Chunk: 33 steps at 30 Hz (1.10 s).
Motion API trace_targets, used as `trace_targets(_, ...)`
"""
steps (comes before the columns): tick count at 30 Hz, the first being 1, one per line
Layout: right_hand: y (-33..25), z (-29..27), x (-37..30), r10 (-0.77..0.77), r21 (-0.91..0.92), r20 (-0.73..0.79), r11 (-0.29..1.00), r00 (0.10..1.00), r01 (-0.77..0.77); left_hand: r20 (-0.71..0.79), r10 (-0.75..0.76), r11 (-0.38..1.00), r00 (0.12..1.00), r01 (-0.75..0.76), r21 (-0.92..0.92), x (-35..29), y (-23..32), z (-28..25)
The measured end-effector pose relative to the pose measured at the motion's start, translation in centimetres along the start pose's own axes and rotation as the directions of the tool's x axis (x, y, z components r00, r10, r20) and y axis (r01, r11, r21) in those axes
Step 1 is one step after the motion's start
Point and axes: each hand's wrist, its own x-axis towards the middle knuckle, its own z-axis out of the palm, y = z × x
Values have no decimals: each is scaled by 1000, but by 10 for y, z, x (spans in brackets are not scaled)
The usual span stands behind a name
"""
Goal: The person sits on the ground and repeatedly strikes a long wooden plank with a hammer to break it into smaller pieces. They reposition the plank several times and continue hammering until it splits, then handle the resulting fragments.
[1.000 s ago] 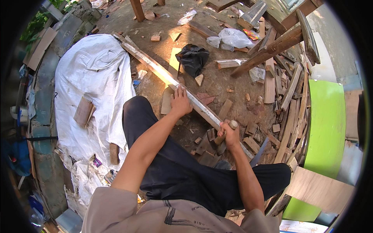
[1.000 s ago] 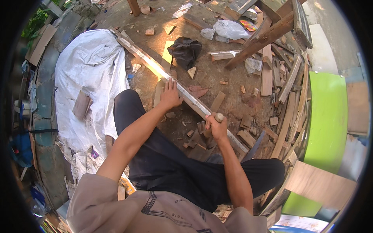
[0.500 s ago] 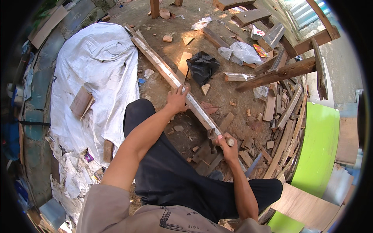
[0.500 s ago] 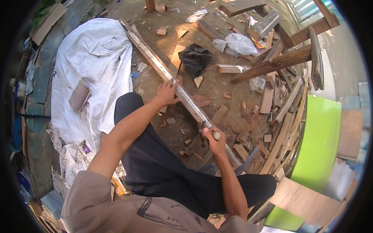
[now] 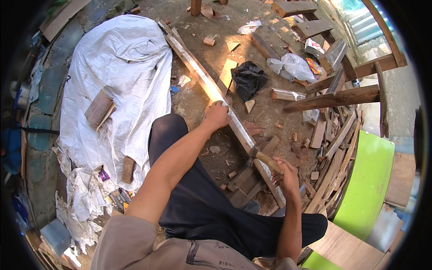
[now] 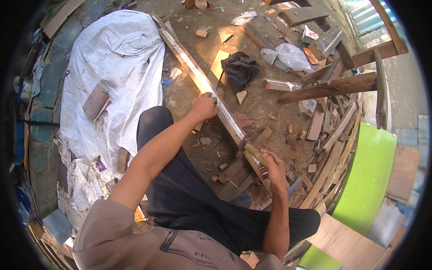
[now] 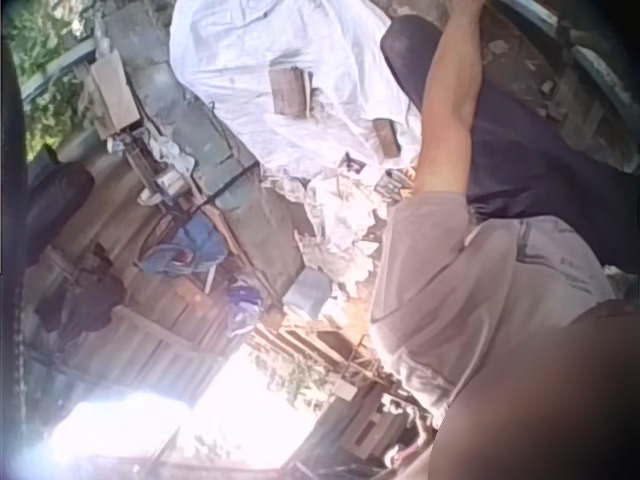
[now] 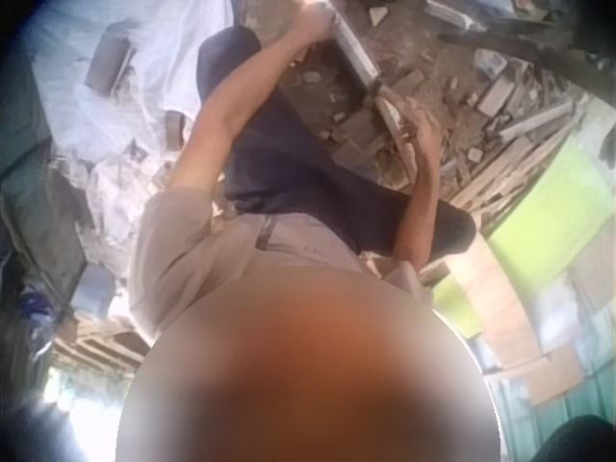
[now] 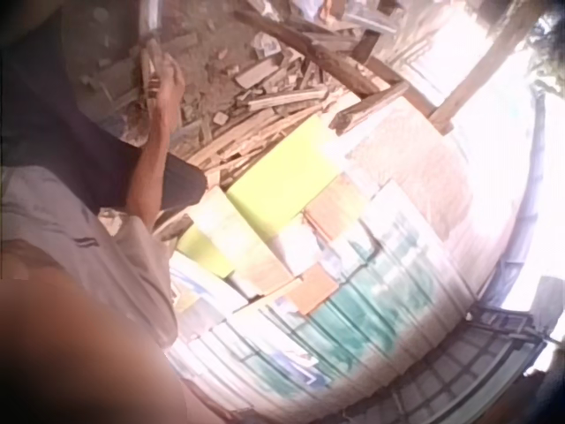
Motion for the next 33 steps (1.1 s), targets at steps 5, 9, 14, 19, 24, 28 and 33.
trace_targets(5, 12, -28, 18, 245, 51, 206, 964, 947, -261, -201, -131, 982, 971, 100, -159, 10, -16, -6)
trace_targets(9, 41, -31, 43, 283, 90, 413, 933, 866, -348, -88, -101, 994, 991, 95, -62, 12, -9, 3)
trace_targets(14, 69, -21, 60, 316, 255, 428, 856, 847, -449, -48, -106, 990, 993, 101, -103, 20, -6, 0)
trace_targets(19, 84, 2, 69, 423, 255, 425, 792, 800, -554, 39, -90, 992, 995, 94, -89, 25, -21, -16)
trace_targets(24, 67, 38, 65, 328, -90, 219, 944, 919, -316, 8, -108, 984, 994, 105, 143, 29, -48, -30)
trace_targets(28, 25, 66, 82, -81, -469, 156, 871, 984, 146, 26, -150, 937, 988, 134, 324, 30, -54, -25)
trace_targets(33, -38, 122, 115, -722, -362, -18, 649, 691, 669, 138, -133, 914, 981, 67, 399, 34, -66, -40)
